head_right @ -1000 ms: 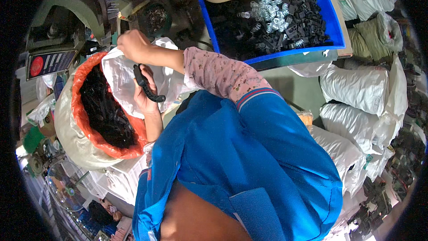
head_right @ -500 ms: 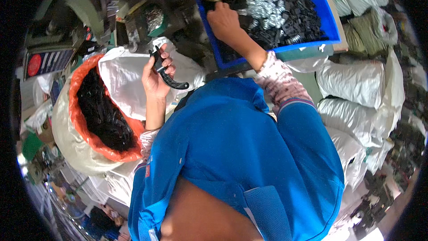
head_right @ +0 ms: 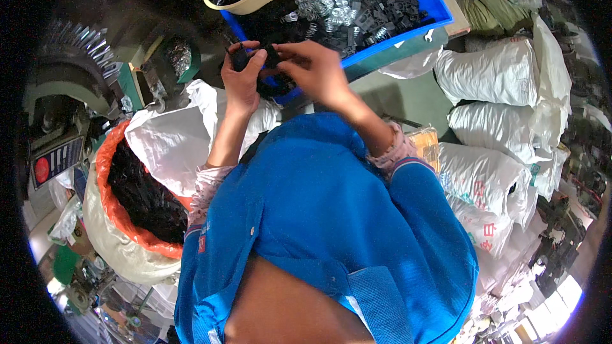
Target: The person repeatedly picks small black plastic components from a large sack and a blue bin, then uses a handheld tool to press or snap them together. The assembled pieces are placed back into the blue bin. The process is continuous and repetitive throughout the clip.
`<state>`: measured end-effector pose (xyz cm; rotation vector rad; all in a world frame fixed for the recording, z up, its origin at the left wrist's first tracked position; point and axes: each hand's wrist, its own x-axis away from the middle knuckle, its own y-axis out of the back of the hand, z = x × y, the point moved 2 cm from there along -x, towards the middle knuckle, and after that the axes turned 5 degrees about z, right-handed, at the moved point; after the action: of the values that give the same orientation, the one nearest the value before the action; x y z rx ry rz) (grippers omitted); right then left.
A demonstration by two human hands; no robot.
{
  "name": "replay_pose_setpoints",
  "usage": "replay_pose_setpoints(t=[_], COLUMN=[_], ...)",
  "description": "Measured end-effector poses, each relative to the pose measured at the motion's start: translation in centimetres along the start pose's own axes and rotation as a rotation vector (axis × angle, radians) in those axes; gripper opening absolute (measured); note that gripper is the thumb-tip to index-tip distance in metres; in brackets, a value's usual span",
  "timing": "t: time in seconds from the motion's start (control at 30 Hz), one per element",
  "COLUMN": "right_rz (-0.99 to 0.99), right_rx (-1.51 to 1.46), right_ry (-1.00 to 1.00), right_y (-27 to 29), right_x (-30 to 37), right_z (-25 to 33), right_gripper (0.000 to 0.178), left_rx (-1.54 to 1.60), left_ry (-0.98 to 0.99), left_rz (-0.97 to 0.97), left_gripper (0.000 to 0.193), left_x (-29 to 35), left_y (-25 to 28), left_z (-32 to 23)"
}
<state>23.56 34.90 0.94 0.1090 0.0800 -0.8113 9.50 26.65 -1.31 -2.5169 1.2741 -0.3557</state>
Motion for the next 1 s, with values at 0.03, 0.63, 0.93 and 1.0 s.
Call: replay_pose_setpoints(t=[0.03,0.63,0.93,1.0], right_rz=[-0.057,-0.117,0.134,0.207], right_rx=[0.191,0.122,-0.533,-0.469], right_ry=[-0.001,-0.209,-0.476,-0.495], right_y=[2.1,14.3,8.9,7.0], right_x=[0.4,-1.6,-3.2,-3.2], right_z=[0.0,-3.5,-1.7,-1.9], right_gripper=[0.026,0.007,0.009,0.011], left_rx=[0.028,0.055,-0.156,-0.241], left_ry=[0.029,0.176,0.010,0.025], left_rz=[0.042,0.201,0.214,0.175], left_gripper=[0.025,0.035,0.044,0.042], left_x=[0.0,-1.4,-2.1,-1.7], left_y=[-0.4,-4.5,-5.3,-4.6], left_z=[0.0,0.9,0.9,1.0])
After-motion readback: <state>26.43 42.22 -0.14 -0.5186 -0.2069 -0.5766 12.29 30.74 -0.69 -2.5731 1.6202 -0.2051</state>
